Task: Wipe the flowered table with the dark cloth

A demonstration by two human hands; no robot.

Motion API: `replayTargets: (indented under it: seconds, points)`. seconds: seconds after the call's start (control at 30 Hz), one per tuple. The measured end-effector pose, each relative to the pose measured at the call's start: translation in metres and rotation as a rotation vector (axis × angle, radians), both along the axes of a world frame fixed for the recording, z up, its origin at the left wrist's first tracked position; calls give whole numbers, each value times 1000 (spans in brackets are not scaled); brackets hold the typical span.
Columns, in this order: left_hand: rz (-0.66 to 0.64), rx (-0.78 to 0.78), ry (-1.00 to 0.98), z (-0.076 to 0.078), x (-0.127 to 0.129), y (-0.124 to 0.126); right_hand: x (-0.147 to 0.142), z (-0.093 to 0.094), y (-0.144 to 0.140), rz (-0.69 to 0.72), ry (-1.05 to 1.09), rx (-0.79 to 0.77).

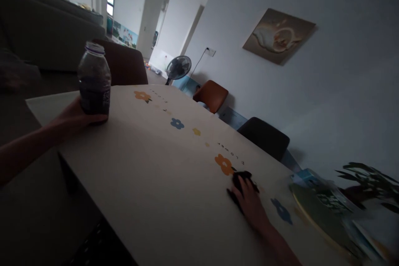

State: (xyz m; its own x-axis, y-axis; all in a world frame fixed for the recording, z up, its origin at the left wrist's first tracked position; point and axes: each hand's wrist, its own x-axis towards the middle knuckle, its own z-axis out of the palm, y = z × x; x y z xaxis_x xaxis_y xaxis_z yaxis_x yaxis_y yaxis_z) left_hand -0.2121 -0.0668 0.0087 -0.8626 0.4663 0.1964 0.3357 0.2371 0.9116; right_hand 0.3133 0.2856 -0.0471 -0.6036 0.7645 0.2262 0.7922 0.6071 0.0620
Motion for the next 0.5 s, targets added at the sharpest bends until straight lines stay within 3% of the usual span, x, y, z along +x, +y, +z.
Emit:
replayTargets:
  seconds: [0.1, 0.3, 0.5]
  points:
    - [16, 19, -49, 2, 2, 1, -86, 11, -26, 114, -23, -164]
    - [20, 57, -84, 3, 4, 3, -243, 41, -68, 271, -65, -347]
    - [39, 89, -129, -3, 1, 3, -377, 46, -94, 392, -40, -431]
